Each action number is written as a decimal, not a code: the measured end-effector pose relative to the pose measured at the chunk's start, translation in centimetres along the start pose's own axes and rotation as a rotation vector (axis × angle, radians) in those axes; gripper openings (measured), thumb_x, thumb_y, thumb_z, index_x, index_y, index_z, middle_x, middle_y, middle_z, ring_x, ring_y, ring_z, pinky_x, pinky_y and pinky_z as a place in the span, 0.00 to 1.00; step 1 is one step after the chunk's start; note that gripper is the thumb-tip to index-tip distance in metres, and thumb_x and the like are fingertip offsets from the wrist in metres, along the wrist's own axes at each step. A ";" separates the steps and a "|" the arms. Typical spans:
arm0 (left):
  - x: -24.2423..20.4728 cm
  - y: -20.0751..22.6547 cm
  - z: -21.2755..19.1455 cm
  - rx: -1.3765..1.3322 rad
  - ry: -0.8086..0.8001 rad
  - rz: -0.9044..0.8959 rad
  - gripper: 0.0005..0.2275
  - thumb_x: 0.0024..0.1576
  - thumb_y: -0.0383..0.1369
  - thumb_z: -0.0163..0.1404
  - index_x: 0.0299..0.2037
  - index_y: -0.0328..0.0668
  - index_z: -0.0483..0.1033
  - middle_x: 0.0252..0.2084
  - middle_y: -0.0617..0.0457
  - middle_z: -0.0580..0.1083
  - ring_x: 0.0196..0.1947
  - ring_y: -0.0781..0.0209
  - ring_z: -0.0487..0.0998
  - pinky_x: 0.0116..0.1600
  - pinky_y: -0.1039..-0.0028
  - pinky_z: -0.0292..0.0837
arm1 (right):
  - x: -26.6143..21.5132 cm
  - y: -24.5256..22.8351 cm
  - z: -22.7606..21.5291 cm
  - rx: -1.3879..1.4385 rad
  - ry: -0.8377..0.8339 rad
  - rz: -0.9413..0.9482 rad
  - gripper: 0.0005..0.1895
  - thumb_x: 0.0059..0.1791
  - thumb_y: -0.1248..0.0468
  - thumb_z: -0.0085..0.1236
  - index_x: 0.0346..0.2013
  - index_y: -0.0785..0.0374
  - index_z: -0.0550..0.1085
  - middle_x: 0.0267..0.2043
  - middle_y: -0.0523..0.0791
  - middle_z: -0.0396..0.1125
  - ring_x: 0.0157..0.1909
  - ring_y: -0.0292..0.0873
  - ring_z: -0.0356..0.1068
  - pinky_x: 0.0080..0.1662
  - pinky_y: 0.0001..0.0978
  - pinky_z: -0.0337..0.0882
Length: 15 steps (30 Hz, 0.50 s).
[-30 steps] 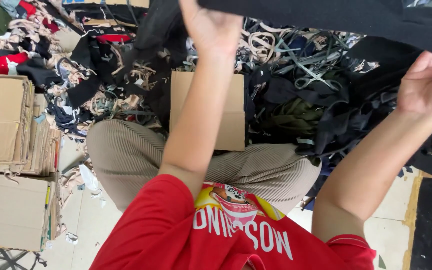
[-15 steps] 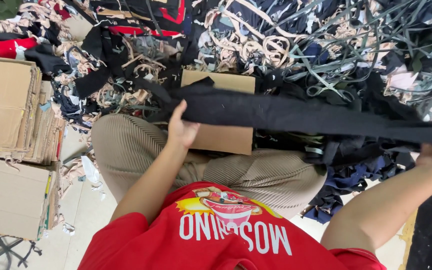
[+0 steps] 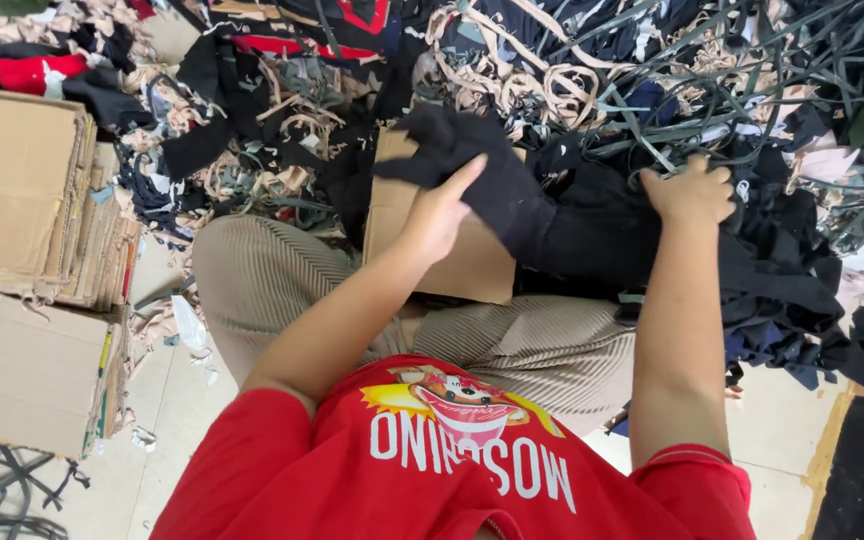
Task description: The person sits on the floor and cuts strips of black fabric with scissors. The person first handles and arranges various fabric scraps and cardboard pieces, then picks up a long piece of black fabric and cuts it into multiple smaller segments using scissors.
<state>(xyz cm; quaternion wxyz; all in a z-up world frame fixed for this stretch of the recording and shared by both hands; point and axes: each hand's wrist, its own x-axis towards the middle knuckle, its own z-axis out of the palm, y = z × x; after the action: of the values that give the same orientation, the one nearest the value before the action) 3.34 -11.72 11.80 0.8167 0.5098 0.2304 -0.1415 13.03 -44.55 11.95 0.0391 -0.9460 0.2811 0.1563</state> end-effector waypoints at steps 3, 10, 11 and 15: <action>-0.6 4.8 4.3 -0.312 -0.006 -0.057 0.33 0.44 0.35 0.62 0.64 0.40 0.70 0.63 0.49 0.74 0.64 0.53 0.74 0.70 0.60 0.65 | -0.1 -2.4 -0.6 -0.109 -0.315 0.170 0.48 0.48 0.36 0.55 0.75 0.52 0.50 0.76 0.52 0.37 0.72 0.64 0.50 0.66 0.60 0.56; 1.1 7.7 7.6 -0.416 -0.169 0.040 0.28 0.48 0.34 0.61 0.61 0.36 0.73 0.62 0.43 0.74 0.64 0.47 0.73 0.70 0.53 0.68 | 1.8 1.2 -4.3 -0.050 -0.440 0.073 0.45 0.47 0.40 0.49 0.74 0.59 0.59 0.79 0.61 0.34 0.78 0.64 0.43 0.72 0.59 0.50; 1.2 8.0 7.7 -0.412 -0.169 0.032 0.28 0.48 0.34 0.61 0.61 0.36 0.73 0.62 0.43 0.74 0.64 0.47 0.73 0.70 0.53 0.68 | 3.9 3.9 -3.9 -0.049 -0.445 0.079 0.45 0.47 0.40 0.49 0.74 0.59 0.59 0.79 0.61 0.34 0.78 0.64 0.43 0.72 0.59 0.50; 2.3 8.3 8.8 -0.416 -0.207 0.046 0.25 0.48 0.36 0.62 0.58 0.36 0.76 0.58 0.44 0.77 0.59 0.48 0.77 0.62 0.53 0.76 | 4.7 12.7 -6.4 0.612 -0.487 -0.150 0.23 0.51 0.64 0.41 0.61 0.56 0.69 0.56 0.46 0.63 0.54 0.46 0.66 0.53 0.36 0.61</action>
<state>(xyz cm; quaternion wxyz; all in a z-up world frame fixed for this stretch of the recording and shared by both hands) 11.22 -16.00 20.27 0.9264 0.3186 0.1581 -0.1239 11.67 -58.66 16.73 0.3963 -0.8437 0.2275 0.2819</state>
